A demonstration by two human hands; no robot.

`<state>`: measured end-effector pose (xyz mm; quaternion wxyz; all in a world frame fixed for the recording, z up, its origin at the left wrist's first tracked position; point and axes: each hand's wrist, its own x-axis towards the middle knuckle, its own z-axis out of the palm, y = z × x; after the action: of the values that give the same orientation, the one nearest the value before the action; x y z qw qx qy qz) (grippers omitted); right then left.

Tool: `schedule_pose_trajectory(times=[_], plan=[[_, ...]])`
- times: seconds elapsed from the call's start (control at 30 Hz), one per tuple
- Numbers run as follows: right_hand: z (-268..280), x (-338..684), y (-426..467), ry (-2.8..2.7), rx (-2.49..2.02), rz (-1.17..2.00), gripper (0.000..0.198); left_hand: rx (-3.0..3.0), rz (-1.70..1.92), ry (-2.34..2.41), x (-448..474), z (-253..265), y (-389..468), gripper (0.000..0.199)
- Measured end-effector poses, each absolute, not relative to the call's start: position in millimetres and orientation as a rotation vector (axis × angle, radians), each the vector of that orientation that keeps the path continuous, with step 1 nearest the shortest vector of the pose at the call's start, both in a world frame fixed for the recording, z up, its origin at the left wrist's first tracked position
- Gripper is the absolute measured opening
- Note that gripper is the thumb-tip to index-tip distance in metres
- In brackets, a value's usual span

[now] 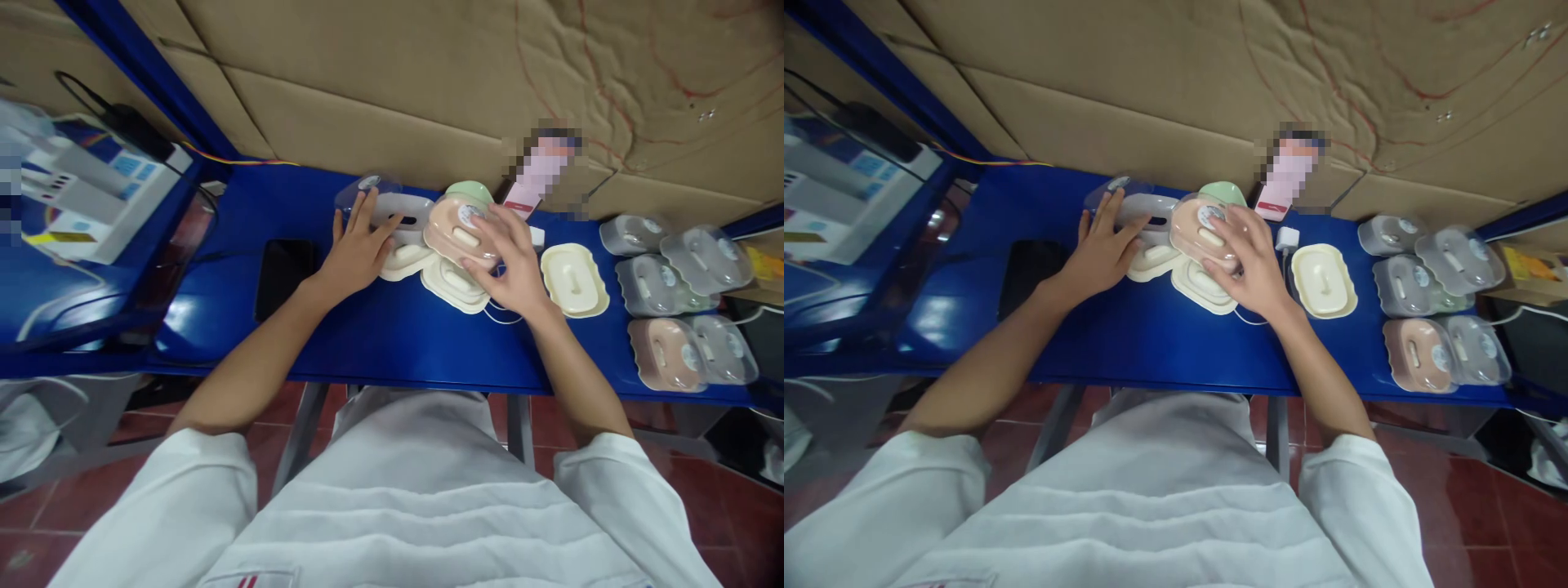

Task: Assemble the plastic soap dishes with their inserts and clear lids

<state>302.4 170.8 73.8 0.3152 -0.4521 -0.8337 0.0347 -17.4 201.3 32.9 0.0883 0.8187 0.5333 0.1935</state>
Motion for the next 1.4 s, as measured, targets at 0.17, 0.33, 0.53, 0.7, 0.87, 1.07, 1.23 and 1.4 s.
schedule_pose_trajectory(times=[0.17,0.33,0.53,0.7,0.87,1.07,1.23,1.4], plan=[[54,296,186,-2.050,-1.162,0.147,0.065,2.470,0.820,1.641,-16,32,201,0.064],[40,302,191,-1.990,-1.270,0.098,0.066,2.523,0.638,1.566,-2,43,184,0.064],[41,298,189,-2.026,-1.311,-0.130,0.050,2.539,0.521,1.462,5,42,176,0.066],[55,294,160,-2.212,-1.152,-0.009,0.040,2.542,0.510,1.492,3,37,177,0.075],[54,285,146,-2.501,-1.004,0.016,0.048,2.527,0.471,1.565,1,37,178,0.078],[54,282,148,-2.524,-1.142,0.040,0.039,2.516,0.526,1.486,-1,35,181,0.077],[58,283,146,-2.491,-1.187,0.103,0.044,2.476,0.604,1.409,-3,34,183,0.073],[61,281,146,-2.482,-1.186,0.037,0.039,2.467,0.611,1.387,-5,32,184,0.072]])
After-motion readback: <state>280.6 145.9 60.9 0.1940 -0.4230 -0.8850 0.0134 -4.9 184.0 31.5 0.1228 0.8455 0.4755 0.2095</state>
